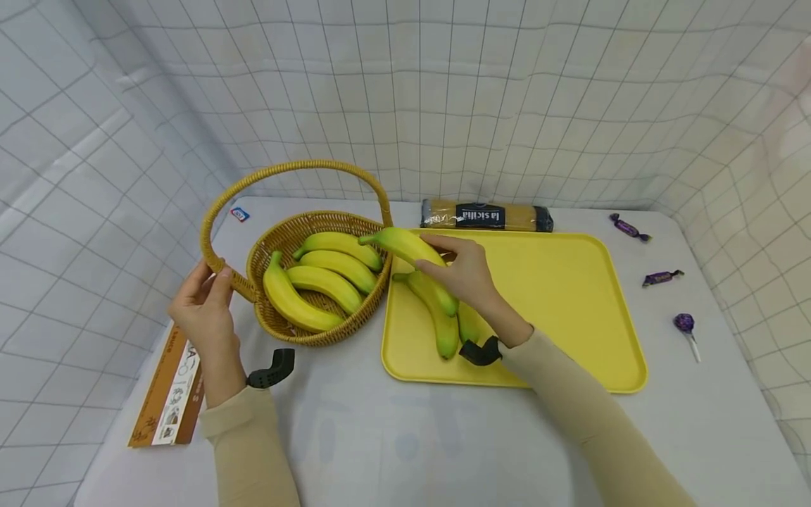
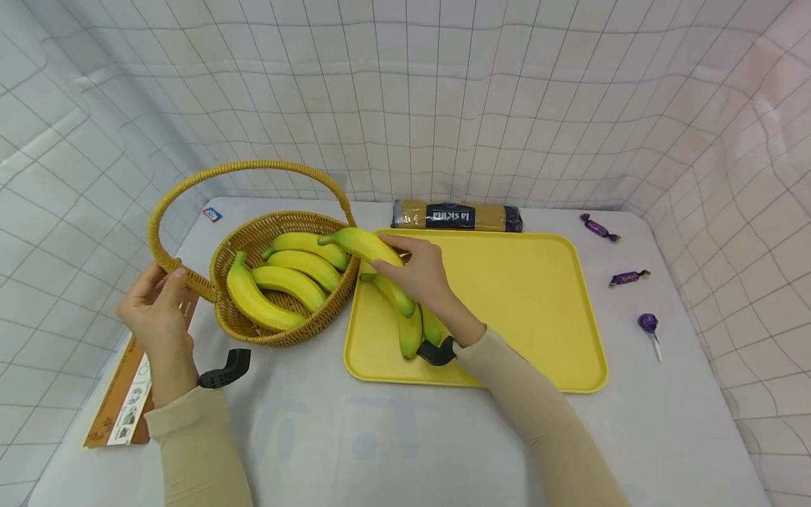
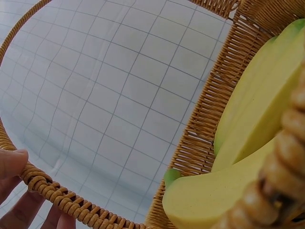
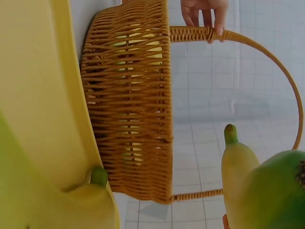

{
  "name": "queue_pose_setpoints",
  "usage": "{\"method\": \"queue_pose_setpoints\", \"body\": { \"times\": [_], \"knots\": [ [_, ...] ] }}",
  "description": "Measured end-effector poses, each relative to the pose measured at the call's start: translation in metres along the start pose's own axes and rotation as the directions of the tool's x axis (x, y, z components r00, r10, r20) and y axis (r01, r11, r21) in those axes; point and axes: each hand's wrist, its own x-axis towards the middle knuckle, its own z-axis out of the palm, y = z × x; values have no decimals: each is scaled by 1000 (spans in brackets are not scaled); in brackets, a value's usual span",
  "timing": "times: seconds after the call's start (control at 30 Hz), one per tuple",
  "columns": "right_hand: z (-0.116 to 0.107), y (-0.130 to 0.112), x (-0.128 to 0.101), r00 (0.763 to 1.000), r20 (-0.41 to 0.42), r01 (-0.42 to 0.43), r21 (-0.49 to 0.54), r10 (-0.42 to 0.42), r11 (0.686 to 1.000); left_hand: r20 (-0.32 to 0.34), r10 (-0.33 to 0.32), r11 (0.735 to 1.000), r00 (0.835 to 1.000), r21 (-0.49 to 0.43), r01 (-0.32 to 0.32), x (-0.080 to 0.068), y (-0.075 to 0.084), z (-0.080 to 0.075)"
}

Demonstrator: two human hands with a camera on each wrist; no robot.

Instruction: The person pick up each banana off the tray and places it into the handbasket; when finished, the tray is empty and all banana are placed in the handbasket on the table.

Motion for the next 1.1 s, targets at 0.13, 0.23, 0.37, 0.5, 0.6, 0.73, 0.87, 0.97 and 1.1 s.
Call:
{"method": "queue_pose_setpoints", "body": {
  "times": [0.13, 0.23, 0.37, 0.5, 0.6, 0.73, 0.87, 0.97, 1.1],
  "knots": [
    [24, -11, 12, 999, 28, 29, -13, -29, 999, -5, -3, 1000, 1000, -4, 3, -1, 1, 0],
    [44, -18, 22, 998, 46, 54, -37, -52, 998, -4, 0, 1000, 1000, -3, 0, -1, 1, -2],
    [68, -28, 33, 993, 76, 92, -45, -89, 995, -6, 10, 1000, 1000, -1, -10, -1, 0, -3],
    [84, -38, 47, 985, 85, 156, -72, -149, 985, -5, 21, 1000, 1000, 2, -21, -1, -1, -3],
    [93, -43, 57, 979, 85, 197, -118, -188, 973, 1, 29, 999, 1000, 16, -29, 0, -2, -2],
    [103, -45, 71, 976, 105, 206, -166, -191, 964, -1, 35, 999, 999, 40, -35, 1, -1, -2],
    [112, -41, 82, 980, 123, 181, -199, -159, 963, 2, 47, 998, 999, 41, -47, 2, 0, -1],
    [116, -37, 88, 984, 128, 147, -234, -120, 961, 4, 49, 998, 999, 46, -49, 3, 0, 0],
    [120, -33, 93, 988, 147, 96, -277, -57, 956, 1, 46, 997, 999, 67, -46, 4, 0, 0]
  ]
}}
